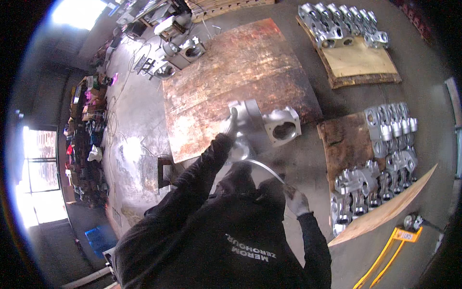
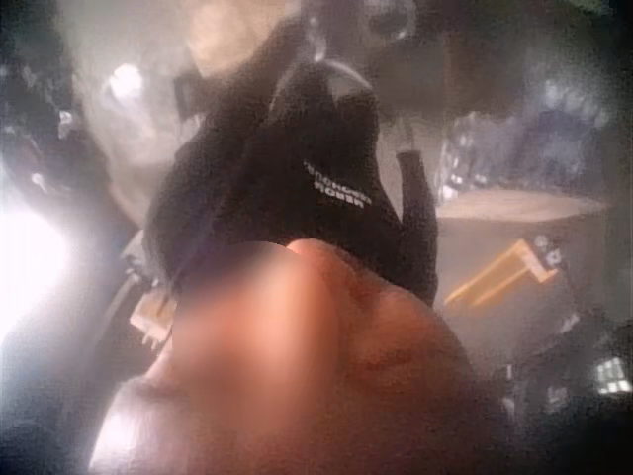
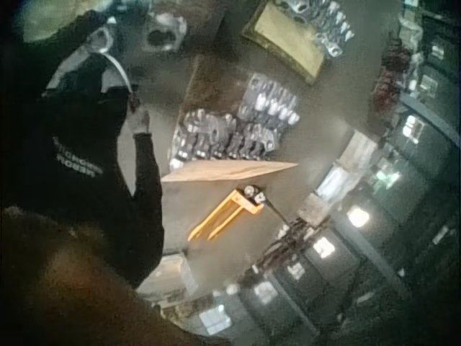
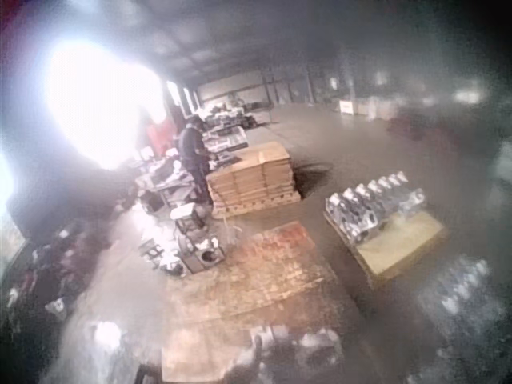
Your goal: The person uses a handheld spray tool to clean the surface of metal parts placed on a wooden pallet. They repeatedly pick up each part, spray it, and place it back down, continuing this process for multiple items.
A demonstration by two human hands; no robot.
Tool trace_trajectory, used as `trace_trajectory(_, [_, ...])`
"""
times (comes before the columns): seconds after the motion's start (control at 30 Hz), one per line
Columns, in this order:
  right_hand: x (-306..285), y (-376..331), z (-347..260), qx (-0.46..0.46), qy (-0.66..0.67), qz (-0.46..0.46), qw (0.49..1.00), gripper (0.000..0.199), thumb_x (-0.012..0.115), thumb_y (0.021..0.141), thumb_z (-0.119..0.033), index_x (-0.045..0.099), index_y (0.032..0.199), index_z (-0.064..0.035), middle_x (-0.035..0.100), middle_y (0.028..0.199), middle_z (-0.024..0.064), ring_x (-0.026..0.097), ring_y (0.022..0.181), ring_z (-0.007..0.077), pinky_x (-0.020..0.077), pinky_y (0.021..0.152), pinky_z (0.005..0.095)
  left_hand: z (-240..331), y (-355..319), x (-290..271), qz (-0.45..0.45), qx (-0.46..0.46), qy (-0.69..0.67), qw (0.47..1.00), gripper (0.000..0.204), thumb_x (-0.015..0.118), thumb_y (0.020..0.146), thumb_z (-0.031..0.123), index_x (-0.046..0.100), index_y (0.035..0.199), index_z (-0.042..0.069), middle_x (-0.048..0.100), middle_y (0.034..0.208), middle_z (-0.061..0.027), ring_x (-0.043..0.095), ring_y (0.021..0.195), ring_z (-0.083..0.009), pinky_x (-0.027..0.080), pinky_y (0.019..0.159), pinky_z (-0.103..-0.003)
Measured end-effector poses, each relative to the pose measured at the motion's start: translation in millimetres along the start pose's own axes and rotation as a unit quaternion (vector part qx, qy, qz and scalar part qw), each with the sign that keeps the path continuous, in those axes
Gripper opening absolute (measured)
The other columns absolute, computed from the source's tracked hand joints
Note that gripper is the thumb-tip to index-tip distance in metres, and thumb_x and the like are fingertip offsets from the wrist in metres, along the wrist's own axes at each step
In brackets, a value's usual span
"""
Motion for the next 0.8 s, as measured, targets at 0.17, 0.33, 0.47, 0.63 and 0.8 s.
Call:
trace_trajectory(0.17, [-21, -34, 34, 0.115, 0.132, 0.084, 0.981, 0.026, 0.061, 0.093, -0.020, 0.062, 0.110, 0.0001, 0.069, 0.106, 0.0192, 0.066, 0.103, 0.0252, 0.0494, 0.085, 0.0305, -7, 15, -32, 0.112, -0.047, 0.300, 0.946, 0.083, 0.040, 0.090, 0.067, 0.058, 0.124, -0.006, 0.060, 0.124, -0.0280, 0.056, 0.119, -0.0390, 0.043, 0.100, -0.043])
trace_trajectory(0.33, [-26, -50, 9, 0.150, 0.158, 0.176, 0.960, 0.030, 0.056, 0.097, -0.019, 0.055, 0.122, -0.0027, 0.066, 0.094, 0.0063, 0.059, 0.059, 0.0141, 0.0479, 0.054, 0.0276, 37, -40, -4, 0.122, -0.006, 0.319, 0.940, 0.062, 0.047, 0.095, 0.053, 0.070, 0.098, -0.004, 0.069, 0.080, -0.0242, 0.067, 0.077, -0.0271, 0.048, 0.069, -0.041])
trace_trajectory(0.47, [-12, -71, -14, 0.292, 0.186, 0.239, 0.907, 0.031, 0.050, 0.100, -0.021, 0.052, 0.127, -0.0058, 0.056, 0.079, 0.0027, 0.045, 0.042, 0.0080, 0.0393, 0.038, 0.0250, 48, -18, -32, 0.106, 0.097, 0.230, 0.962, 0.062, 0.053, 0.092, 0.051, 0.066, 0.092, -0.010, 0.066, 0.074, -0.0182, 0.060, 0.073, -0.0220, 0.046, 0.069, -0.038])
trace_trajectory(0.63, [24, -48, -64, 0.276, 0.289, 0.344, 0.850, 0.032, 0.048, 0.100, -0.025, 0.047, 0.127, -0.0075, 0.050, 0.075, 0.0037, 0.051, 0.043, 0.0146, 0.0442, 0.039, 0.0280, 36, 63, -112, 0.098, 0.006, 0.175, 0.980, 0.057, 0.054, 0.093, 0.050, 0.065, 0.095, -0.005, 0.065, 0.081, -0.0136, 0.057, 0.078, -0.0209, 0.046, 0.073, -0.036])
trace_trajectory(0.8, [61, 15, -119, 0.239, 0.238, 0.283, 0.898, 0.031, 0.048, 0.100, -0.024, 0.047, 0.125, -0.0071, 0.049, 0.074, 0.0034, 0.054, 0.045, 0.0172, 0.0480, 0.043, 0.0304, 107, 172, -212, 0.169, 0.085, 0.119, 0.975, 0.046, 0.055, 0.095, 0.049, 0.063, 0.101, 0.003, 0.062, 0.091, -0.0068, 0.055, 0.084, -0.0197, 0.047, 0.077, -0.033])
Point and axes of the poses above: each hand's wrist, its own y-axis towards the middle knuckle, its own x-axis out of the palm, z = x × y, the point moved 10 cm from there along y, towards the middle knuckle
